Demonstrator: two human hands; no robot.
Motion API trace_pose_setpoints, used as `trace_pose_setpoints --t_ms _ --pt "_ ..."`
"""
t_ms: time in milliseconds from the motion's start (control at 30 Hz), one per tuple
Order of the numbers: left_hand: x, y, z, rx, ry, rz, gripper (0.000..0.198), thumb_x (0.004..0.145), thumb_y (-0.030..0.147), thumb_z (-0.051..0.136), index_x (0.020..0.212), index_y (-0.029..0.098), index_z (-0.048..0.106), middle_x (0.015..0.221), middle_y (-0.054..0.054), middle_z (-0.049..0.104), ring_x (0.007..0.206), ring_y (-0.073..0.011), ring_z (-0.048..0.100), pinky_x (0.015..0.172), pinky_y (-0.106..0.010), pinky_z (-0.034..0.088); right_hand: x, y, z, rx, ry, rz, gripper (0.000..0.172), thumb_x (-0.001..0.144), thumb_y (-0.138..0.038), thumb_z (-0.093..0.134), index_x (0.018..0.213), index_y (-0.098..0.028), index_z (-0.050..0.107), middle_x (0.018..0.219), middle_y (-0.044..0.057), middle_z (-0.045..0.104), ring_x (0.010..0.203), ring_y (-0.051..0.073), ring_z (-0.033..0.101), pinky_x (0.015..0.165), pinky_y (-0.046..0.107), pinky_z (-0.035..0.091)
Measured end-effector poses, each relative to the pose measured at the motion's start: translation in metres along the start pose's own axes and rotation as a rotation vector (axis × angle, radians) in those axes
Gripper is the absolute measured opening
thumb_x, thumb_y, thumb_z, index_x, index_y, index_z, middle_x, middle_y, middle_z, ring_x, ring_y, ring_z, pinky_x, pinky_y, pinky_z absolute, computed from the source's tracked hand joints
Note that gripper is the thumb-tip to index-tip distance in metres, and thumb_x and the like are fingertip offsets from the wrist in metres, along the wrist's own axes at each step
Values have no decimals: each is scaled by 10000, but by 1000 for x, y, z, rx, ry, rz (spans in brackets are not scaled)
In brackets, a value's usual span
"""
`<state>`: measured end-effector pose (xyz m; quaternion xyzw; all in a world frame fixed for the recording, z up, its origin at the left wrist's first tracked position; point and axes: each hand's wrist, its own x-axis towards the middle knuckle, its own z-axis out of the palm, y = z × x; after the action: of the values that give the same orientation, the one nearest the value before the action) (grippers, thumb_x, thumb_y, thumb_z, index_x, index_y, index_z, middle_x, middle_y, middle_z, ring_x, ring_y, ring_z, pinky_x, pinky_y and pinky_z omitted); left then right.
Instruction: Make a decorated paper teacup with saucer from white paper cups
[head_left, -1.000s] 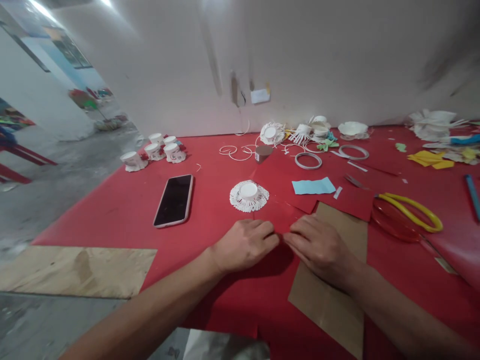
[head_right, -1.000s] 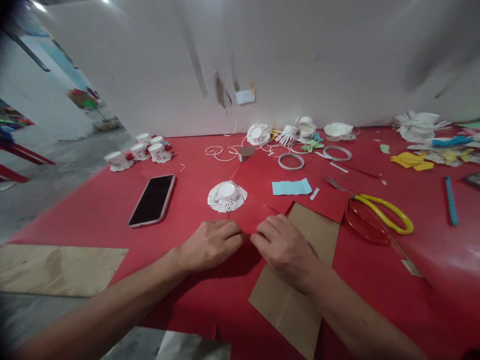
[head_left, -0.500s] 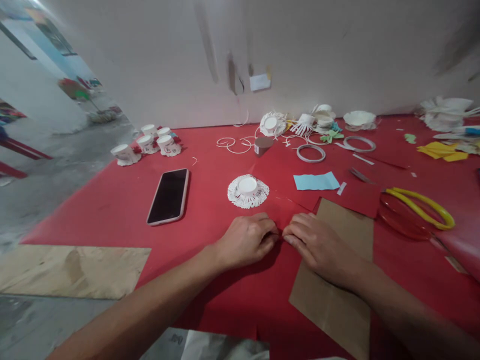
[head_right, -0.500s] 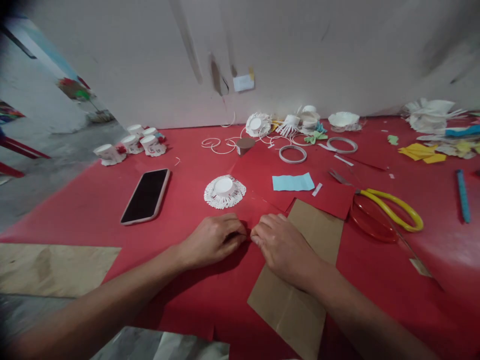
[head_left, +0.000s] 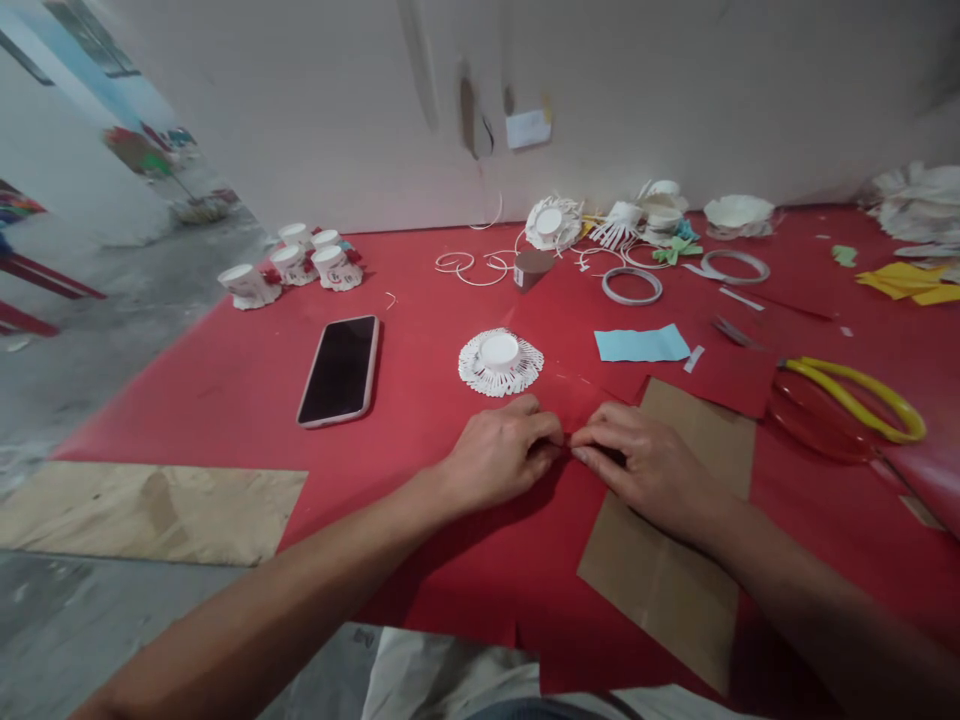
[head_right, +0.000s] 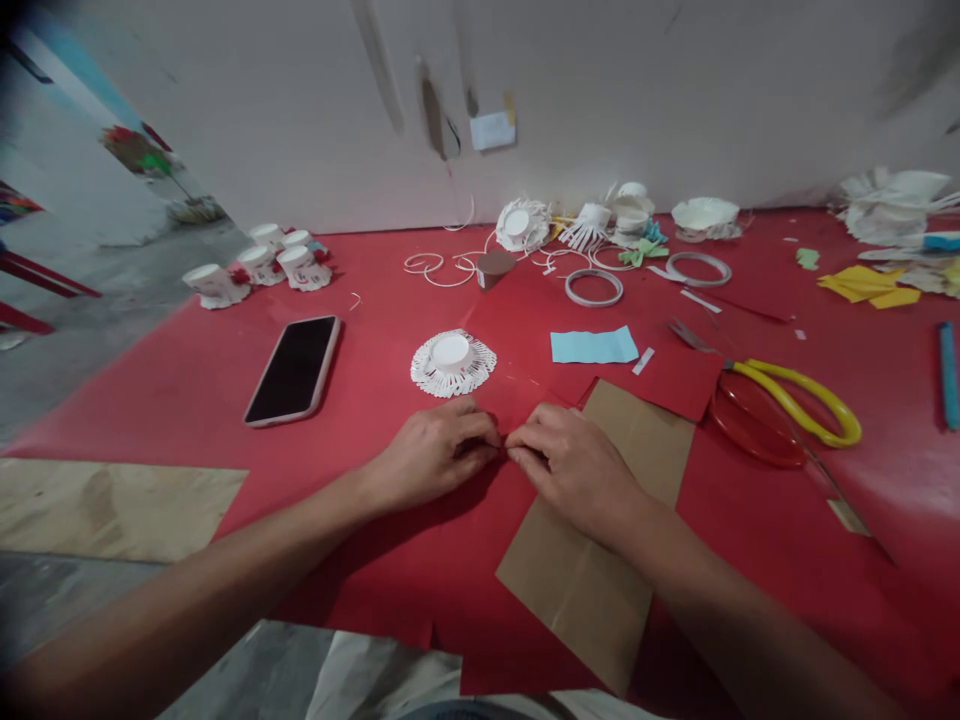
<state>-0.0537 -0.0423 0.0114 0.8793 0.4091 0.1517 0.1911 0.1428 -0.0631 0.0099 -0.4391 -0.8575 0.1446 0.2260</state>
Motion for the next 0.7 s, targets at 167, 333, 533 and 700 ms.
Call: trace_pose_setpoints --t_ms 167,333,533,700 --pt "0 -5 -3 -48 21 58 181 862 260 484 879 212 658 848 -16 585 773 -119 576 710 -230 444 -4 5 -2 -73 7 -156 167 871 -219 507 929 -185 660 817 61 567 773 177 511 685 310 409" --pt "-2 -11 -7 -26 7 209 216 853 331 519 971 215 660 897 -29 598 828 -125 579 740 -226 455 -4 6 3 -216 -3 -188 203 891 -173 449 906 -159 651 800 75 561 752 188 496 680 328 413" --pt "-5 -15 -1 146 102 305 276 906 264 401 982 192 656 874 -49 610 751 -106 582 621 -193 448 -2 6 5 -176 -5 -140 226 910 -170 391 899 -143 616 801 81 562 758 187 505 696 329 425" --pt "-2 -15 -1 2 161 328 265 893 221 409 957 155 657 810 -57 619 738 -112 575 642 -206 455 -4 -1 -1 -37 69 -108 150 884 -211 464 918 -159 600 824 67 591 773 177 534 706 312 421"
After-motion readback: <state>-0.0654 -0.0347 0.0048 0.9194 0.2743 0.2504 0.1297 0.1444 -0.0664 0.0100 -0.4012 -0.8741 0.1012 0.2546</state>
